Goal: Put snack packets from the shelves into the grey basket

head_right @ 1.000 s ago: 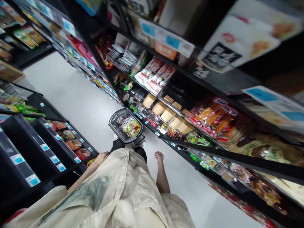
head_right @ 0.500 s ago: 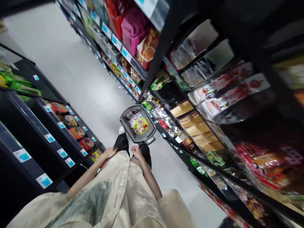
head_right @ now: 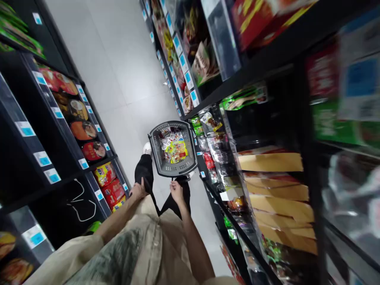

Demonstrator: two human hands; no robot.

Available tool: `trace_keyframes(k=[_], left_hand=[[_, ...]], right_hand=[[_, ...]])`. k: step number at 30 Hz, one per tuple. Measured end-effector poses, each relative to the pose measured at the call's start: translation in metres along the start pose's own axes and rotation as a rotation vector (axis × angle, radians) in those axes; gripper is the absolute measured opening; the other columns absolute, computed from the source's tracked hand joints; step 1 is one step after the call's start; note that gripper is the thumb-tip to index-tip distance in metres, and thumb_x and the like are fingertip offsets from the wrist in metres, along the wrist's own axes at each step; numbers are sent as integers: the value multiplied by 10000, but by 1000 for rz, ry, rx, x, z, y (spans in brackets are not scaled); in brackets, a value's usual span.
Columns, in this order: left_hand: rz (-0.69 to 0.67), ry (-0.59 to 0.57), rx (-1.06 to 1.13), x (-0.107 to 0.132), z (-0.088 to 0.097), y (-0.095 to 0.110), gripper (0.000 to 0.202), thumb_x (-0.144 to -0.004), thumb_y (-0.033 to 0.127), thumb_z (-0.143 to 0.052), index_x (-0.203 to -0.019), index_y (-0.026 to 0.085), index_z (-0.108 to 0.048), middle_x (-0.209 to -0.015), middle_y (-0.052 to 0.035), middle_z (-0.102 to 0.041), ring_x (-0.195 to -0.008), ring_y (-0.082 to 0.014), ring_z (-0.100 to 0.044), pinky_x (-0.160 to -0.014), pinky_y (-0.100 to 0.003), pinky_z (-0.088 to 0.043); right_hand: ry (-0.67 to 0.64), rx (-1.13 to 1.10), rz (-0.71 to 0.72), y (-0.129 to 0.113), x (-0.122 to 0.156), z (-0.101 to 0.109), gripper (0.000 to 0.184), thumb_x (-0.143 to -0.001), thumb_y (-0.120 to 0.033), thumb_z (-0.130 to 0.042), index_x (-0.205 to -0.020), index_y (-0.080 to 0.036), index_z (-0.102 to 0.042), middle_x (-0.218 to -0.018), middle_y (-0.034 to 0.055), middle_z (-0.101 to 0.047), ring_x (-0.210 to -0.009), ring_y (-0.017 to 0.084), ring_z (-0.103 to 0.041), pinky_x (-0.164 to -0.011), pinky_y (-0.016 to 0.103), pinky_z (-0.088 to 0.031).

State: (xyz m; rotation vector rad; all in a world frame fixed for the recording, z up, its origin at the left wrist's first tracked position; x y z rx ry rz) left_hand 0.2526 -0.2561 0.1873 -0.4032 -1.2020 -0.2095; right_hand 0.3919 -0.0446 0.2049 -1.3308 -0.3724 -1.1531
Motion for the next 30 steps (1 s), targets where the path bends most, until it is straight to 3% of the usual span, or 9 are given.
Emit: trace_keyframes(k=[4,8,11,14,19,22,25,27,30], left_hand=[[239,71,-101,-9,-22,8,1173,-757,538,-739,-1678,133,-136,-1357,-383,-527,-1060,-538,-645,-714,-640,-521],[189,150,-49,-39,6,-8,1059,-833,509,-694,-1667,109,-179,-1344,-328,-518,-1039,-417,-671,-793,-503,-543],[117,206,-35,-68,34,-22,921,-890,523,-620,-1646,127,-274,-1346,-280,-521,-1013,-379,-681,-761,-426,-553],[55,244,-60,-90,47,-29,826,-927,524,-557,-1627,144,-336,-1349,-256,-534,-985,-364,-685,-734,-415,-555],[41,244,-70,-108,54,-32,790,-924,504,-567,-1625,198,-368,-1452,-258,-506,-1032,-391,-686,-797,-456,-551],[69,215,-22,-115,59,-32,812,-900,508,-601,-1623,217,-374,-1476,-259,-497,-1006,-394,-705,-804,-463,-549],[59,210,-8,-121,66,-30,795,-901,513,-600,-1612,225,-393,-1461,-240,-511,-1017,-384,-711,-800,-447,-552],[65,221,-25,-122,67,-29,776,-914,522,-580,-1599,199,-412,-1431,-241,-527,-999,-380,-713,-783,-447,-553],[76,249,-50,-115,66,-31,758,-931,527,-555,-1588,174,-423,-1418,-251,-533,-1023,-390,-701,-774,-448,-553]], right_hand=[[30,48,43,18,-78,36,209,-805,-292,-642,-981,-210,-719,-892,65,-790,-805,220,-741,-863,376,-598],[61,51,71,22,-190,32,218,-781,-220,-666,-991,-198,-720,-910,66,-799,-825,213,-746,-882,372,-600],[94,32,86,25,-291,-6,228,-794,-208,-670,-1014,-169,-710,-952,92,-798,-867,211,-747,-868,354,-602],[141,23,61,32,-386,-65,252,-808,-188,-669,-1054,-135,-692,-1036,127,-784,-951,209,-733,-902,353,-589],[227,49,-67,52,-488,-150,333,-760,-151,-747,-1083,-120,-671,-1078,137,-757,-1036,241,-691,-1007,422,-530],[288,60,-143,57,-517,-172,280,-775,-164,-756,-1039,-130,-672,-1057,144,-741,-1029,264,-674,-1017,455,-511],[335,49,-174,49,-514,-181,117,-838,-170,-691,-954,-157,-679,-975,105,-735,-972,234,-659,-1002,421,-513],[378,54,-70,29,-486,-180,48,-868,-164,-649,-899,-168,-686,-931,82,-725,-923,206,-647,-974,371,-522],[473,154,341,-24,-398,-159,112,-903,-152,-619,-872,-181,-722,-953,86,-710,-951,202,-632,-963,352,-523]])
Point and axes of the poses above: each hand's wrist, its own x-axis away from the middle knuckle, its own z-axis out of the back of the hand, y = z × x, the point moved 4 cm from there along -x, towards the middle knuckle
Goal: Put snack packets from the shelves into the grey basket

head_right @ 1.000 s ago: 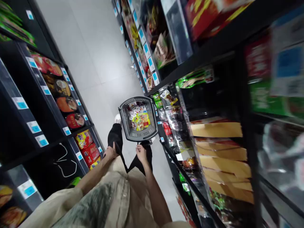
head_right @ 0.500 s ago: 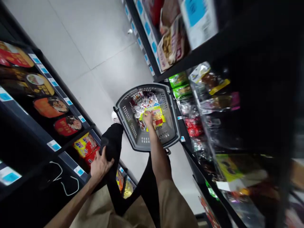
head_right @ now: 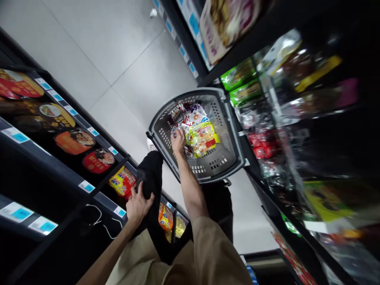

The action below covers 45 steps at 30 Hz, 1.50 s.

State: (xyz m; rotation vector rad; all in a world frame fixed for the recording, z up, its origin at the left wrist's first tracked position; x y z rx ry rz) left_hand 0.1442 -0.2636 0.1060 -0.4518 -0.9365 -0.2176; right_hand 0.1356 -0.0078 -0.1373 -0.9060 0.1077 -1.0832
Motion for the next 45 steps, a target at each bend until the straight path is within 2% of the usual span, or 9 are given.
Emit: trace_keyframes(k=[3,8,11,15,17,20,25,34,45], left_hand=[[-13,-15,27,19,4,-1,761,-941,512,-555,-1600,165,-400,-1465,-266,-506,-1089,-404,-684,-819,-460,-556],[-111,-154,439,79,44,-3,591,-937,355,-593,-1455,71,-565,-1523,-265,-506,-1224,-387,-642,-983,-460,-532],[-290,-203,799,136,98,8,438,-1014,376,-472,-1226,71,-705,-1297,-188,-713,-1178,-289,-679,-988,-369,-547],[-643,-299,1491,234,204,33,621,-970,575,-559,-1287,55,-679,-1242,-223,-742,-1069,-262,-737,-943,-399,-583],[-832,-345,1624,283,257,40,663,-840,591,-745,-1255,75,-716,-1169,-205,-773,-1030,-268,-746,-922,-410,-587],[-989,-271,1522,336,315,37,552,-757,475,-858,-1171,117,-780,-1074,-139,-809,-965,-242,-749,-887,-370,-584],[-1126,-136,1366,382,364,21,395,-787,369,-819,-1093,120,-814,-1020,-104,-823,-886,-205,-746,-846,-317,-578],[-1374,-71,1143,428,402,20,370,-830,364,-766,-1091,107,-820,-1003,-110,-824,-831,-176,-720,-781,-264,-544],[-1351,-71,1173,423,401,28,405,-801,381,-780,-1090,100,-817,-1010,-123,-822,-801,-170,-708,-724,-249,-527]], right_hand=[[65,49,367,-78,60,102,168,-938,-156,-623,-870,-220,-763,-907,61,-703,-938,199,-629,-937,367,-535],[269,15,592,-187,144,295,211,-929,-126,-662,-942,-276,-811,-824,43,-669,-833,182,-639,-817,343,-569],[331,-40,627,-240,189,382,220,-923,-131,-679,-986,-283,-826,-816,52,-647,-802,184,-645,-775,342,-580],[373,-114,720,-299,247,454,268,-905,-121,-707,-1040,-318,-827,-823,49,-641,-791,196,-659,-750,359,-591],[408,-182,821,-326,271,477,364,-884,-83,-722,-1114,-352,-807,-840,40,-651,-789,196,-666,-729,353,-591],[463,-239,922,-360,297,503,477,-878,-37,-707,-1215,-370,-763,-869,39,-666,-794,197,-676,-711,352,-599],[479,-185,989,-397,321,537,381,-906,-74,-684,-1172,-331,-771,-985,63,-733,-913,216,-715,-805,388,-633],[523,-102,1141,-428,340,581,395,-879,-40,-708,-1151,-322,-763,-1011,51,-785,-929,233,-748,-830,406,-640],[487,-113,1134,-419,328,583,354,-908,-62,-691,-1149,-303,-788,-1024,52,-782,-972,210,-721,-874,385,-617]])
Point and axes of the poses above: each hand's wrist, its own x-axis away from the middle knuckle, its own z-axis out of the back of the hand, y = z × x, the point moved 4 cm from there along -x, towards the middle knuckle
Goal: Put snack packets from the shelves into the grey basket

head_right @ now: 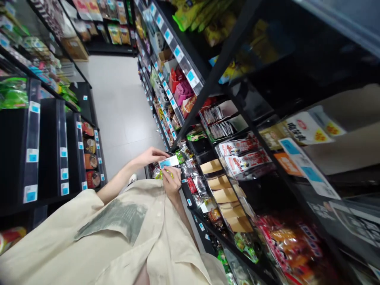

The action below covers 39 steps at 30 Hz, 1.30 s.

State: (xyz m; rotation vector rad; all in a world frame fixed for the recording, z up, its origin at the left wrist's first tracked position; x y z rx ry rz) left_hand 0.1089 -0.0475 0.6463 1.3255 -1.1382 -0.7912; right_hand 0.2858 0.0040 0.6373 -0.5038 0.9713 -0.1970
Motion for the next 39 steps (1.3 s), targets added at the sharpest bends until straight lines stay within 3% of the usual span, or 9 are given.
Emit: trace_keyframes(k=[6,10,15,17,20,25,34,37,39], left_hand=[[18,5,55,-2,-4,-13,474,-798,452,-787,-1126,111,-805,-1098,-130,-811,-886,-209,-730,-756,-268,-547],[28,8,37,2,-3,-20,497,-769,452,-810,-1135,116,-805,-1155,-133,-802,-979,-247,-744,-875,-315,-573],[58,28,-124,10,1,-42,410,-780,423,-772,-1061,132,-837,-1066,-110,-824,-959,-261,-768,-893,-323,-593],[64,26,-232,13,1,-53,323,-790,371,-747,-1009,159,-853,-1033,-89,-830,-947,-256,-775,-879,-305,-594],[57,27,-368,22,-1,-67,222,-802,258,-704,-938,192,-866,-958,-67,-838,-889,-232,-780,-820,-269,-584],[58,25,-416,39,-9,-83,226,-768,121,-686,-867,210,-869,-867,-50,-836,-805,-204,-771,-775,-248,-556],[98,99,-365,62,-21,-114,145,-755,141,-742,-846,187,-846,-889,-59,-833,-828,-218,-767,-807,-278,-559],[90,203,-376,66,-13,-116,188,-757,159,-742,-919,182,-835,-958,-68,-832,-882,-221,-765,-831,-282,-567],[79,319,-395,71,-1,-116,222,-789,203,-720,-983,183,-825,-1025,-77,-827,-920,-221,-760,-872,-296,-568]], right_hand=[[-27,-2,-36,8,5,-3,341,-918,-56,-657,-1123,-295,-790,-1034,59,-785,-992,211,-714,-882,397,-628],[-3,-86,-51,5,7,-2,340,-904,-36,-630,-1074,-279,-795,-1019,55,-786,-966,203,-713,-848,388,-627],[56,-99,-363,21,7,3,223,-946,-156,-622,-1061,-236,-796,-1082,94,-769,-1019,222,-714,-899,421,-611],[-42,-147,-488,32,6,0,192,-948,-216,-658,-1079,-215,-797,-1138,111,-765,-1048,224,-720,-908,392,-610],[-336,-272,-580,44,10,-10,133,-924,-247,-701,-963,-214,-824,-990,77,-803,-912,202,-752,-856,333,-611],[-670,-404,-723,55,33,-19,94,-842,-266,-787,-900,-213,-839,-934,58,-824,-854,207,-765,-824,308,-596],[-1017,-324,-766,65,55,-39,88,-747,-237,-842,-818,-188,-823,-806,35,-812,-714,173,-726,-687,258,-543],[-1027,-344,-729,78,53,-46,95,-764,-252,-822,-840,-195,-821,-854,41,-818,-782,183,-749,-734,267,-569],[-947,-305,-738,100,48,-48,137,-751,-255,-823,-874,-194,-818,-899,56,-824,-833,199,-764,-783,293,-594]])
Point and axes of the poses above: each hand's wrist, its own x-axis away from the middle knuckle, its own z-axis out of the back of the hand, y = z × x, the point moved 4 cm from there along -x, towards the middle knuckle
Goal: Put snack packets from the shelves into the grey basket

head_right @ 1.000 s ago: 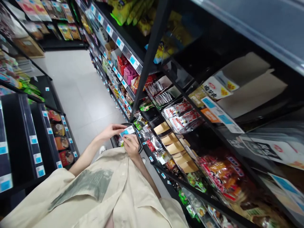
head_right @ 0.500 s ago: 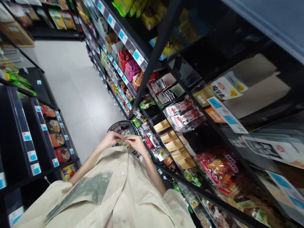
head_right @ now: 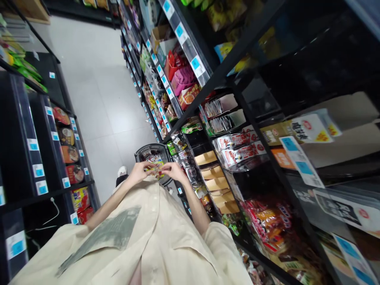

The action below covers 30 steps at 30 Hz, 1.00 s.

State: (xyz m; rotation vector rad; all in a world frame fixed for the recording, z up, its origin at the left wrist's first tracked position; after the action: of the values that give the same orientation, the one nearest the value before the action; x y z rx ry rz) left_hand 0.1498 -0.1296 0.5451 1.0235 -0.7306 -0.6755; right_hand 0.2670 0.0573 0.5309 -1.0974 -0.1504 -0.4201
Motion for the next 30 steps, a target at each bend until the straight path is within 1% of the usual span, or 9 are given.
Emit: trace_keyframes(k=[2,5,9,13,17,22,24,26,30], left_hand=[[29,103,-9,6,15,-12,254,-822,266,-686,-1025,183,-813,-1057,-84,-822,-920,-219,-756,-898,-313,-570],[121,186,0,27,36,-43,322,-836,361,-638,-1044,172,-795,-1055,-96,-819,-887,-217,-756,-897,-330,-581],[285,225,24,72,55,-96,442,-790,477,-612,-1032,148,-782,-1057,-122,-820,-933,-251,-770,-923,-359,-596],[438,286,-27,122,65,-134,462,-754,537,-587,-970,182,-788,-1036,-104,-829,-965,-274,-778,-943,-363,-598],[515,316,-61,164,61,-153,456,-760,560,-570,-937,200,-787,-990,-88,-834,-938,-275,-785,-873,-320,-613],[619,334,-56,200,32,-170,423,-773,555,-558,-917,228,-785,-956,-63,-837,-905,-267,-797,-842,-299,-617],[664,335,-58,207,23,-174,433,-777,548,-543,-922,220,-786,-961,-75,-836,-884,-274,-800,-827,-305,-620],[691,335,-58,211,22,-177,434,-774,542,-539,-924,220,-787,-961,-81,-836,-872,-279,-801,-822,-311,-625],[702,319,-63,212,35,-177,421,-772,549,-542,-909,236,-787,-953,-62,-837,-890,-282,-800,-823,-314,-631]], right_hand=[[158,13,-64,20,-14,24,207,-721,-253,-834,-915,-185,-811,-916,70,-828,-856,213,-776,-830,327,-614],[364,37,-178,55,-37,65,287,-719,-261,-812,-982,-148,-788,-963,108,-829,-892,228,-786,-878,358,-624],[521,108,-291,90,-64,109,309,-753,-233,-737,-1028,-95,-773,-975,148,-825,-884,236,-791,-843,327,-626],[613,210,-369,107,-88,136,254,-782,-159,-670,-996,-90,-788,-959,158,-824,-900,232,-794,-863,282,-603],[614,304,-402,114,-111,145,239,-811,-137,-656,-1003,-81,-788,-975,179,-819,-924,228,-793,-884,268,-590],[561,406,-413,121,-136,143,213,-832,-157,-681,-1002,-100,-795,-1001,171,-820,-936,214,-792,-858,235,-588],[555,444,-420,123,-144,143,216,-846,-160,-670,-1011,-100,-798,-1012,173,-818,-943,212,-792,-864,231,-583],[555,481,-428,124,-152,145,224,-864,-158,-648,-1018,-97,-800,-1028,179,-815,-953,214,-791,-876,233,-577],[548,552,-430,125,-162,149,244,-888,-154,-616,-1037,-109,-804,-1049,174,-813,-974,215,-788,-884,226,-563]])
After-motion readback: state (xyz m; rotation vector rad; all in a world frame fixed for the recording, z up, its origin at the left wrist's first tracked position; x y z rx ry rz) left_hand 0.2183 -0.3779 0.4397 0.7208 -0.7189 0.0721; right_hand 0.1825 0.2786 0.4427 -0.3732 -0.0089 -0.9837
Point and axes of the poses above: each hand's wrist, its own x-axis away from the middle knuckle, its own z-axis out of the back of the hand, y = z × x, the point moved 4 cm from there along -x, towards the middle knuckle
